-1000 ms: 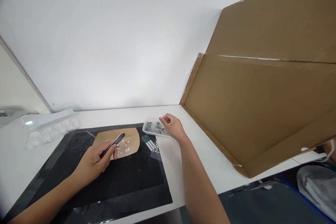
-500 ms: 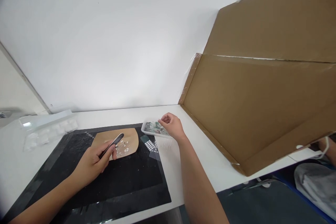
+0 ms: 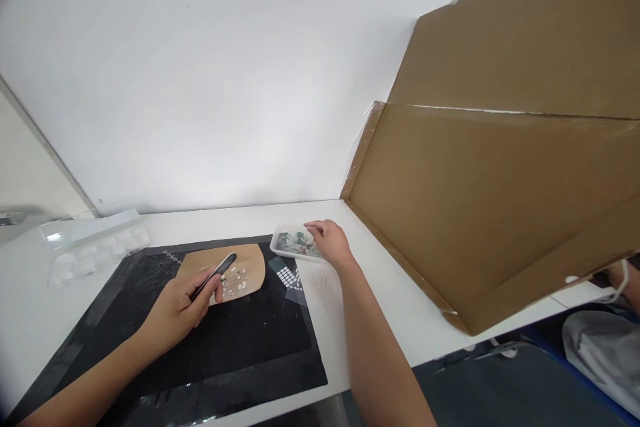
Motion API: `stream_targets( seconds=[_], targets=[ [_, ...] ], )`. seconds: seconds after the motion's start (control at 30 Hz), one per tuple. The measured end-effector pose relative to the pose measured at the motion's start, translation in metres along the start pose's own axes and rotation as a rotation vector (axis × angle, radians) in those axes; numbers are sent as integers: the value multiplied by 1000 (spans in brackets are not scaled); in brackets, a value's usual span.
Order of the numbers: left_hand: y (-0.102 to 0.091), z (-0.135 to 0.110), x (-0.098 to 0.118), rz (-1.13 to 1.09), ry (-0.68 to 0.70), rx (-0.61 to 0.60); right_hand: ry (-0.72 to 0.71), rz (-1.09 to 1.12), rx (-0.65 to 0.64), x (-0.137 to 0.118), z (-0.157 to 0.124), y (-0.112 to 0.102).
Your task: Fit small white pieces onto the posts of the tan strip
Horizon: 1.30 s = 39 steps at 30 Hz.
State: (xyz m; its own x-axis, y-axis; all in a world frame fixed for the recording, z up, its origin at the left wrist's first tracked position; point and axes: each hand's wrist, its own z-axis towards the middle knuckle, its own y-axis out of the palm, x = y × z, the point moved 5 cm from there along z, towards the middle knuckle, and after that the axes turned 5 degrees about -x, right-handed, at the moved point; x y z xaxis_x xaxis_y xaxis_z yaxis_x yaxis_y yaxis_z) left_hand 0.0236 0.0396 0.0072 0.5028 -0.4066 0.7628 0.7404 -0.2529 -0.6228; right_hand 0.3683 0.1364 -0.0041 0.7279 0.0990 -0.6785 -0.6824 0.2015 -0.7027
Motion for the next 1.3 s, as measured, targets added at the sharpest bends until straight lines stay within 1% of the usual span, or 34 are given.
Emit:
stream_targets(
  seconds=[0.17,0.3,0.4,0.5,0.6,0.73,1.1,1.3],
  targets=[
    [1,1,0,-5,16,7,-40,-95,-20,-1,0,2],
    [1,1,-1,-6,30,11,-60,-120,-40,-4,-1,3],
    [2,1,-2,-2,26,8,-52,-123,-39,-5,-2,3],
    [2,1,-1,5,19,8,-28,-120,-11,-4,-1,2],
    [1,1,0,11,13,10,0,-87,14,-2,0,0],
    [0,1,1,15,9,11,24,-20,13,-5,-1,-2],
    [-2,0,5,15,12,11,16,88,50,-15,-7,-8],
    [-2,0,6,6,9,15,10,226,3,-13,-6,-1]
  ],
)
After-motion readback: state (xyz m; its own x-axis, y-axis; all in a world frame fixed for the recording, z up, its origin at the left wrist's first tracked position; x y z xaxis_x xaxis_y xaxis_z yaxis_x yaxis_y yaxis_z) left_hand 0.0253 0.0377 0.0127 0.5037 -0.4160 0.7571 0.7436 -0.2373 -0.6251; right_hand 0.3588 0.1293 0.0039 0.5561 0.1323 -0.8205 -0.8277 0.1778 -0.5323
